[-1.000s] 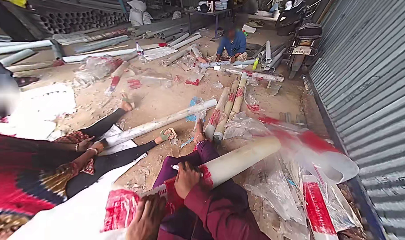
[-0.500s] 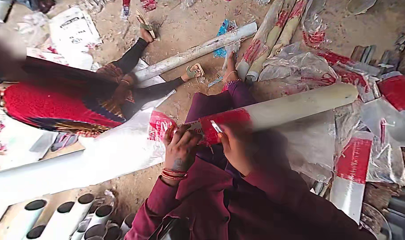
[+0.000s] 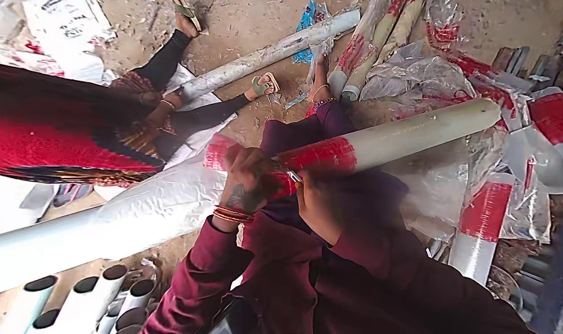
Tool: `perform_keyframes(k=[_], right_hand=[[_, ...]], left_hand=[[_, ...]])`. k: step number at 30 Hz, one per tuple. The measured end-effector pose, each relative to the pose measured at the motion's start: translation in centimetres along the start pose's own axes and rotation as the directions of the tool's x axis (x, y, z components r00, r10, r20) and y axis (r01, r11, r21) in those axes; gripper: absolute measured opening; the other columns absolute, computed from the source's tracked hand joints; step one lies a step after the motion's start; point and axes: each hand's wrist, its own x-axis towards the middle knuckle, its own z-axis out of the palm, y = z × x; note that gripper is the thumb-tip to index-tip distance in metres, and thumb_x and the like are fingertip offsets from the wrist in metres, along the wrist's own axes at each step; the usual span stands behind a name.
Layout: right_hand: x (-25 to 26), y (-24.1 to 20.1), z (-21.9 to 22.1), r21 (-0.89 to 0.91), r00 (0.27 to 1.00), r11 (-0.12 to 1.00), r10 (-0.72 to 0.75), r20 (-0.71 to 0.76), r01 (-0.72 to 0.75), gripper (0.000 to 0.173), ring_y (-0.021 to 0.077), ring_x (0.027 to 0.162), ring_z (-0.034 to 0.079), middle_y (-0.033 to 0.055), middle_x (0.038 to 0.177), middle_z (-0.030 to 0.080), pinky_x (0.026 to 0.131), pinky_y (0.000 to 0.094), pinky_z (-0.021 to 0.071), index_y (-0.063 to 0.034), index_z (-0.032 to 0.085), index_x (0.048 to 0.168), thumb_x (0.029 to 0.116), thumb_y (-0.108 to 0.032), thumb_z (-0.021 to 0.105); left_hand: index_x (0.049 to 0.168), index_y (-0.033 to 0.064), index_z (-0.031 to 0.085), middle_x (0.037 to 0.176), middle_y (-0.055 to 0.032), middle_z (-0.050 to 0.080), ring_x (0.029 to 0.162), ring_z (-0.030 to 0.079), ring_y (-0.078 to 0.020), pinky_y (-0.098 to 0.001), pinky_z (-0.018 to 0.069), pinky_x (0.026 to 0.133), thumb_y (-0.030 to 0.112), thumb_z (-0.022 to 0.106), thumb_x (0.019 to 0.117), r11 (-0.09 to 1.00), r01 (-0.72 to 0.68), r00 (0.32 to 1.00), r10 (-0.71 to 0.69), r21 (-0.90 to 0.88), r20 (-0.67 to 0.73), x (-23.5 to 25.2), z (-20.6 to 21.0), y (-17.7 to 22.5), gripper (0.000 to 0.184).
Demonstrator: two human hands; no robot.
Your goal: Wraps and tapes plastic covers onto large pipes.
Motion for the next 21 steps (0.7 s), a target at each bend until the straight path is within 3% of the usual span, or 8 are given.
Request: perform_keyframes(k=[3, 9, 12, 14, 21], right_hand=[[0.1, -0.6, -0.6, -0.064, 0.996, 0.998, 0.024, 0.089, -0.019, 0.031, 0.0408, 0.092, 0.072, 0.0242, 0.095, 0.071, 0.077, 0.0518, 0.0553, 0.0084, 0.061, 0.123, 0.1064, -0.012, 0.044], [-0.2, -1.1, -0.6, -0.099, 0.998, 0.995, 0.002, 0.062, 0.004, 0.028, 0.0403, 0.086, 0.073, 0.0229, 0.088, 0.071, 0.073, 0.0517, 0.0559, 0.0076, 0.064, 0.120, 0.1046, -0.010, 0.048], [-0.4, -1.2, -0.2, -0.123, 1.000, 0.992, -0.022, -0.008, 0.021, 0.025, 0.0395, 0.079, 0.073, 0.0214, 0.082, 0.071, 0.068, 0.0513, 0.0563, 0.0076, 0.066, 0.117, 0.1012, -0.006, 0.052], [-0.5, -1.0, 0.3, -0.184, 0.998, 0.982, -0.040, -0.049, 0.030, 0.020, 0.0384, 0.071, 0.072, 0.0194, 0.075, 0.069, 0.059, 0.0502, 0.0562, 0.0056, 0.067, 0.111, 0.0997, -0.007, 0.056], [-0.8, -1.1, 2.2, -0.230, 0.990, 0.973, -0.015, -0.142, -0.019, 0.020, 0.0386, 0.066, 0.072, 0.0188, 0.072, 0.068, 0.056, 0.0494, 0.0554, 0.0061, 0.065, 0.114, 0.0991, -0.005, 0.057]], left_hand=[[0.091, 0.0066, 0.078, 0.094, -0.0144, 0.071, 0.099, 0.066, -0.0369, -0.0626, 0.0386, 0.098, 0.022, 0.084, 0.0645, 0.999, -0.014, 0.999, 0.013, -0.031, -0.031, -0.5, 0.3, -0.2, 0.031], [0.091, 0.0071, 0.078, 0.098, -0.0125, 0.073, 0.101, 0.067, -0.0325, -0.0577, 0.0381, 0.101, 0.019, 0.083, 0.0646, 0.996, -0.045, 0.993, 0.035, -0.083, -0.116, -0.6, 0.5, -0.7, 0.030], [0.092, 0.0079, 0.078, 0.099, -0.0121, 0.073, 0.103, 0.067, -0.0332, -0.0612, 0.0368, 0.102, 0.019, 0.082, 0.0663, 0.996, -0.046, 0.993, 0.038, -0.071, -0.112, -0.5, 0.7, -0.8, 0.029], [0.093, 0.0095, 0.079, 0.099, -0.0110, 0.073, 0.103, 0.067, -0.0321, -0.0609, 0.0364, 0.102, 0.020, 0.081, 0.0680, 0.996, -0.036, 0.995, 0.028, -0.079, -0.100, -0.4, 0.8, -0.7, 0.027], [0.096, 0.0089, 0.077, 0.108, -0.0142, 0.071, 0.114, 0.062, -0.0396, -0.0673, 0.0331, 0.105, 0.019, 0.087, 0.0675, 0.988, 0.029, 0.996, -0.017, -0.149, 0.082, 0.5, -0.8, -0.9, 0.032]])
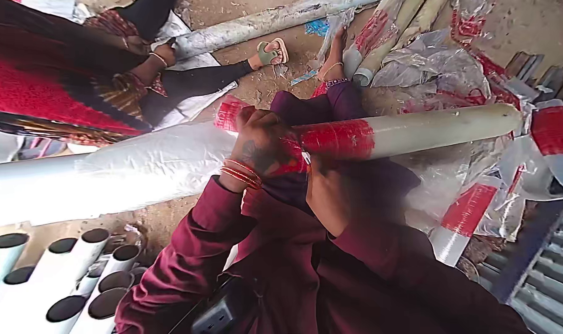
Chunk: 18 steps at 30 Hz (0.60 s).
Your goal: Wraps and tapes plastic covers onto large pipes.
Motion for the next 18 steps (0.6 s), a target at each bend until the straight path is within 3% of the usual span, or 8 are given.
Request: perform_keyframes(k=[9, 12, 13, 14, 15, 16, 18], right_hand=[[-2.0, 0.0, 0.8, 0.031, 0.994, 0.996, 0.082, 0.074, -0.084, 0.026, 0.0444, 0.077, 0.073, 0.0237, 0.082, 0.072, 0.064, 0.0537, 0.0563, 0.0079, 0.065, 0.120, 0.1033, -0.006, 0.051], [-2.4, 0.4, -0.4, 0.107, 0.973, 0.986, 0.106, 0.206, -0.130, 0.033, 0.0458, 0.091, 0.072, 0.0278, 0.096, 0.072, 0.078, 0.0572, 0.0547, 0.0084, 0.062, 0.128, 0.1081, -0.011, 0.044], [-2.7, 0.8, -0.7, 0.161, 0.987, 0.982, 0.075, 0.144, -0.098, 0.033, 0.0435, 0.088, 0.072, 0.0268, 0.094, 0.072, 0.077, 0.0555, 0.0551, 0.0085, 0.062, 0.128, 0.1080, -0.012, 0.045], [-2.6, 1.4, -0.3, 0.199, 0.995, 0.980, 0.007, -0.099, 0.013, 0.031, 0.0390, 0.074, 0.073, 0.0237, 0.084, 0.072, 0.066, 0.0514, 0.0569, 0.0099, 0.066, 0.121, 0.1037, -0.010, 0.050], [-1.6, 2.1, -0.2, 0.181, 0.937, 0.975, -0.056, -0.344, 0.125, 0.028, 0.0334, 0.065, 0.071, 0.0200, 0.079, 0.072, 0.058, 0.0465, 0.0568, 0.0097, 0.068, 0.116, 0.1004, -0.009, 0.053], [-0.1, 2.7, -0.7, 0.137, 0.867, 0.973, -0.098, -0.489, 0.187, 0.026, 0.0316, 0.064, 0.070, 0.0189, 0.081, 0.071, 0.056, 0.0453, 0.0564, 0.0087, 0.067, 0.116, 0.1005, -0.008, 0.055], [3.7, 3.5, -1.5, 0.073, 0.817, 0.979, -0.118, -0.564, 0.192, 0.026, 0.0376, 0.077, 0.073, 0.0224, 0.093, 0.072, 0.062, 0.0501, 0.0571, 0.0065, 0.066, 0.121, 0.1038, -0.010, 0.054]], left_hand=[[0.100, 0.0045, 0.078, 0.112, -0.0201, 0.072, 0.121, 0.059, -0.0432, -0.0675, 0.0284, 0.111, 0.016, 0.094, 0.0678, 0.981, 0.192, 0.975, -0.185, -0.042, 0.126, 1.2, -0.8, 0.7, 0.038], [0.101, 0.0057, 0.078, 0.113, -0.0195, 0.071, 0.120, 0.060, -0.0429, -0.0681, 0.0289, 0.111, 0.017, 0.094, 0.0687, 0.988, 0.154, 0.984, -0.151, -0.026, 0.091, 1.0, -0.8, 0.8, 0.038], [0.100, 0.0072, 0.078, 0.111, -0.0182, 0.071, 0.117, 0.061, -0.0424, -0.0683, 0.0311, 0.109, 0.019, 0.093, 0.0680, 0.994, 0.106, 0.992, -0.105, 0.003, 0.062, 0.9, -0.7, 0.6, 0.037], [0.099, 0.0078, 0.078, 0.110, -0.0176, 0.071, 0.116, 0.061, -0.0421, -0.0680, 0.0331, 0.107, 0.021, 0.093, 0.0692, 0.996, 0.075, 0.996, -0.077, 0.037, 0.044, 1.1, -0.6, 0.4, 0.036], [0.099, 0.0075, 0.078, 0.109, -0.0175, 0.072, 0.113, 0.063, -0.0419, -0.0670, 0.0358, 0.106, 0.025, 0.090, 0.0721, 0.995, 0.058, 0.998, -0.061, 0.083, 0.028, 1.4, -0.4, 0.2, 0.034], [0.098, 0.0061, 0.078, 0.107, -0.0179, 0.072, 0.110, 0.064, -0.0414, -0.0653, 0.0388, 0.104, 0.030, 0.085, 0.0774, 0.989, 0.048, 0.999, -0.051, 0.141, 0.018, 1.7, -0.1, 0.2, 0.032], [0.101, 0.0022, 0.076, 0.108, -0.0209, 0.073, 0.109, 0.066, -0.0426, -0.0635, 0.0405, 0.105, 0.037, 0.076, 0.0899, 0.973, 0.051, 0.997, -0.064, 0.224, 0.051, 2.2, 0.3, 0.5, 0.036]])
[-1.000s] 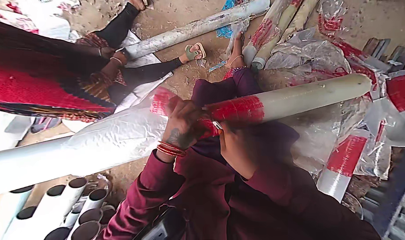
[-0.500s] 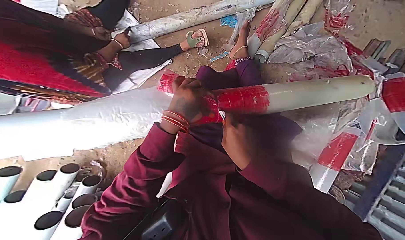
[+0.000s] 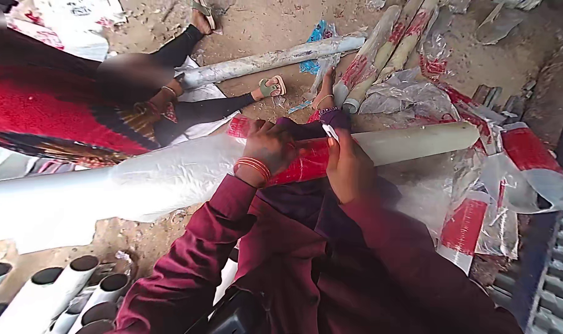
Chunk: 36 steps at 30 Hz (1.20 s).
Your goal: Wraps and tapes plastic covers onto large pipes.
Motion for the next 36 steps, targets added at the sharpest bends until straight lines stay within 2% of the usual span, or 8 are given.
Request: perform_keyframes(k=[5, 10, 18, 22, 25, 28, 32, 36], right_hand=[[6.1, 1.5, 4.0, -0.147, 0.842, 0.975, 0.219, 0.493, -0.168, 0.035, 0.0441, 0.113, 0.066, 0.0266, 0.116, 0.069, 0.097, 0.0564, 0.0492, 0.0014, 0.058, 0.135, 0.1098, -0.017, 0.042], [7.6, 1.6, 4.5, -0.283, 0.662, 0.931, 0.362, 0.656, -0.229, 0.040, 0.0432, 0.110, 0.068, 0.0239, 0.114, 0.071, 0.090, 0.0601, 0.0500, -0.0091, 0.053, 0.144, 0.1119, -0.025, 0.034], [7.8, 1.4, 5.3, -0.286, 0.706, 0.922, 0.384, 0.596, -0.260, 0.040, 0.0413, 0.106, 0.070, 0.0227, 0.113, 0.071, 0.085, 0.0578, 0.0519, -0.0058, 0.053, 0.143, 0.1109, -0.022, 0.035], [8.3, 1.6, 5.6, -0.250, 0.748, 0.933, 0.357, 0.560, -0.258, 0.042, 0.0421, 0.109, 0.069, 0.0236, 0.119, 0.070, 0.087, 0.0581, 0.0520, -0.0037, 0.049, 0.146, 0.1115, -0.022, 0.034], [6.4, 2.6, 6.2, -0.023, 0.957, 0.990, 0.141, 0.253, -0.140, 0.036, 0.0444, 0.095, 0.073, 0.0261, 0.106, 0.073, 0.080, 0.0568, 0.0552, 0.0049, 0.059, 0.133, 0.1081, -0.014, 0.043], [3.2, 2.8, 5.5, 0.171, 0.999, 0.985, -0.032, -0.023, 0.036, 0.029, 0.0367, 0.076, 0.074, 0.0228, 0.093, 0.074, 0.065, 0.0493, 0.0578, 0.0092, 0.065, 0.122, 0.1038, -0.009, 0.052], [-2.5, 1.1, 1.3, 0.212, 0.981, 0.976, 0.015, 0.191, -0.056, 0.025, 0.0261, 0.055, 0.064, 0.0125, 0.070, 0.065, 0.049, 0.0422, 0.0510, 0.0065, 0.062, 0.116, 0.1019, -0.011, 0.052], [-4.3, 0.1, -0.9, 0.114, 0.843, 0.967, 0.138, 0.521, -0.229, 0.024, 0.0367, 0.066, 0.069, 0.0180, 0.070, 0.066, 0.060, 0.0518, 0.0535, 0.0083, 0.064, 0.113, 0.1007, -0.009, 0.054]], left_hand=[[0.124, 0.0019, 0.072, 0.100, -0.0226, 0.075, 0.097, 0.072, -0.0436, -0.0604, 0.0518, 0.091, 0.032, 0.079, 0.0866, 0.977, -0.167, 0.986, 0.163, 0.132, 0.044, 0.2, -1.2, 0.0, 0.048], [0.088, 0.0017, 0.075, 0.085, -0.0157, 0.073, 0.087, 0.073, -0.0377, -0.0586, 0.0539, 0.090, 0.019, 0.061, 0.0975, 0.896, -0.387, 0.903, 0.416, 0.219, -0.107, -0.9, -0.5, -1.1, 0.025], [0.098, 0.0058, 0.076, 0.094, -0.0108, 0.074, 0.098, 0.070, -0.0326, -0.0553, 0.0476, 0.101, 0.023, 0.059, 0.1016, 0.873, -0.310, 0.896, 0.401, 0.376, -0.192, -4.3, 0.4, -0.4, 0.024], [0.109, 0.0049, 0.072, 0.107, -0.0161, 0.073, 0.119, 0.064, -0.0411, -0.0647, 0.0368, 0.111, 0.052, 0.074, 0.0812, 0.939, -0.171, 0.966, 0.219, 0.297, -0.135, -4.6, 1.0, 0.4, 0.055], [0.106, 0.0068, 0.073, 0.107, -0.0140, 0.073, 0.117, 0.065, -0.0393, -0.0637, 0.0400, 0.108, 0.055, 0.075, 0.0796, 0.948, -0.163, 0.957, 0.219, 0.272, -0.192, -4.5, 1.7, 0.2, 0.054], [0.107, 0.0081, 0.073, 0.111, -0.0125, 0.073, 0.116, 0.065, -0.0373, -0.0632, 0.0396, 0.108, 0.050, 0.078, 0.0785, 0.953, -0.143, 0.956, 0.203, 0.268, -0.211, -5.1, 2.1, 1.1, 0.051], [0.107, 0.0096, 0.074, 0.112, -0.0110, 0.073, 0.118, 0.065, -0.0362, -0.0625, 0.0370, 0.110, 0.043, 0.080, 0.0792, 0.958, -0.154, 0.952, 0.209, 0.242, -0.223, -5.6, 2.3, 1.5, 0.044], [0.101, 0.0112, 0.076, 0.108, -0.0094, 0.074, 0.116, 0.065, -0.0350, -0.0599, 0.0386, 0.109, 0.042, 0.077, 0.0821, 0.946, -0.200, 0.936, 0.261, 0.254, -0.237, -5.2, 2.4, 1.3, 0.036]])
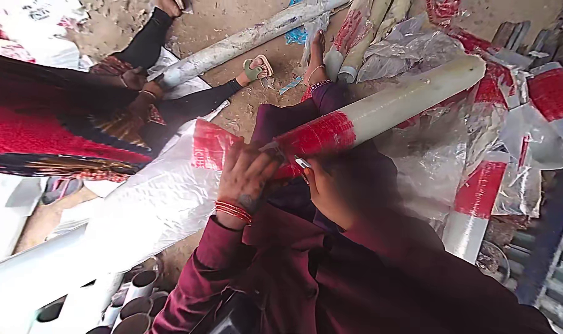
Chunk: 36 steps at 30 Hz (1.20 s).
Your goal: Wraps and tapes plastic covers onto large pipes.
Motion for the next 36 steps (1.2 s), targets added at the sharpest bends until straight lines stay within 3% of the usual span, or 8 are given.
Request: perform_keyframes(k=[3, 5, 8, 14, 19, 25, 29, 36], right_hand=[[-0.2, -0.4, -0.1, -0.042, 0.998, 0.998, 0.043, 0.054, -0.041, 0.023, 0.0394, 0.071, 0.071, 0.0189, 0.074, 0.068, 0.061, 0.0547, 0.0542, 0.0047, 0.065, 0.114, 0.1035, -0.012, 0.053], [-0.3, -0.5, 0.4, -0.077, 1.000, 0.997, 0.019, 0.016, -0.018, 0.022, 0.0395, 0.069, 0.071, 0.0183, 0.073, 0.068, 0.058, 0.0540, 0.0546, 0.0042, 0.066, 0.112, 0.1017, -0.012, 0.055], [-0.3, -0.9, 0.1, -0.140, 0.996, 0.990, 0.021, 0.091, -0.008, 0.022, 0.0378, 0.073, 0.072, 0.0171, 0.076, 0.069, 0.062, 0.0509, 0.0562, 0.0030, 0.063, 0.112, 0.1045, -0.014, 0.053], [-0.6, -1.0, 0.7, -0.162, 0.999, 0.987, -0.018, 0.027, 0.022, 0.020, 0.0366, 0.066, 0.072, 0.0163, 0.071, 0.068, 0.057, 0.0493, 0.0560, 0.0051, 0.065, 0.109, 0.0994, -0.009, 0.055], [-0.9, -1.0, 1.5, -0.266, 0.994, 0.963, -0.074, -0.086, 0.049, 0.018, 0.0327, 0.053, 0.067, 0.0146, 0.064, 0.064, 0.046, 0.0449, 0.0525, 0.0066, 0.066, 0.105, 0.0913, -0.006, 0.062], [-0.9, -2.2, 1.4, -0.366, 1.000, 0.930, 0.025, -0.001, -0.024, 0.014, 0.0332, 0.059, 0.070, 0.0159, 0.068, 0.065, 0.050, 0.0429, 0.0547, 0.0057, 0.065, 0.103, 0.0949, -0.005, 0.061], [-1.3, -2.3, 1.7, -0.319, 0.998, 0.946, 0.065, 0.013, -0.058, 0.014, 0.0353, 0.064, 0.071, 0.0183, 0.073, 0.067, 0.053, 0.0452, 0.0565, 0.0074, 0.065, 0.104, 0.0946, -0.002, 0.061], [-2.1, -2.3, 2.2, -0.257, 0.977, 0.952, 0.195, 0.091, -0.166, 0.020, 0.0402, 0.077, 0.073, 0.0207, 0.082, 0.071, 0.064, 0.0505, 0.0574, 0.0056, 0.064, 0.114, 0.1006, -0.005, 0.054]], left_hand=[[0.101, 0.0116, 0.076, 0.109, -0.0096, 0.074, 0.117, 0.065, -0.0352, -0.0592, 0.0395, 0.108, 0.045, 0.072, 0.0855, 0.999, -0.033, 0.999, 0.033, 0.019, 0.015, 0.0, 0.1, -0.2, 0.037], [0.103, 0.0116, 0.076, 0.109, -0.0102, 0.074, 0.118, 0.065, -0.0360, -0.0598, 0.0396, 0.107, 0.043, 0.073, 0.0844, 0.999, -0.048, 0.999, 0.048, -0.006, 0.026, -0.1, 0.1, -0.5, 0.036], [0.100, 0.0113, 0.076, 0.106, -0.0102, 0.074, 0.117, 0.065, -0.0364, -0.0604, 0.0387, 0.110, 0.040, 0.074, 0.0835, 0.998, -0.056, 0.998, 0.056, -0.012, 0.013, -0.4, 0.5, -0.8, 0.033], [0.100, 0.0116, 0.075, 0.106, -0.0099, 0.073, 0.115, 0.065, -0.0353, -0.0579, 0.0392, 0.109, 0.039, 0.069, 0.0900, 0.997, -0.079, 0.997, 0.079, 0.013, -0.023, -0.4, 0.7, -0.3, 0.030], [0.101, 0.0109, 0.075, 0.108, -0.0110, 0.073, 0.116, 0.065, -0.0364, -0.0596, 0.0391, 0.110, 0.038, 0.073, 0.0857, 0.999, -0.051, 0.999, 0.051, 0.009, -0.005, -0.2, 0.7, -0.4, 0.031], [0.104, 0.0111, 0.074, 0.108, -0.0110, 0.072, 0.117, 0.065, -0.0369, -0.0611, 0.0372, 0.111, 0.035, 0.080, 0.0758, 0.999, -0.004, 0.998, 0.007, -0.044, 0.068, 0.3, 0.5, -0.7, 0.037], [0.103, 0.0080, 0.073, 0.108, -0.0126, 0.072, 0.115, 0.066, -0.0374, -0.0616, 0.0401, 0.109, 0.044, 0.082, 0.0730, 0.997, -0.004, 0.996, 0.011, -0.079, 0.094, 0.7, 0.5, -1.1, 0.047], [0.101, 0.0058, 0.073, 0.107, -0.0148, 0.072, 0.112, 0.067, -0.0374, -0.0617, 0.0410, 0.108, 0.042, 0.086, 0.0692, 0.995, 0.015, 0.992, -0.003, -0.094, 0.123, 0.7, 0.6, -1.1, 0.050]])
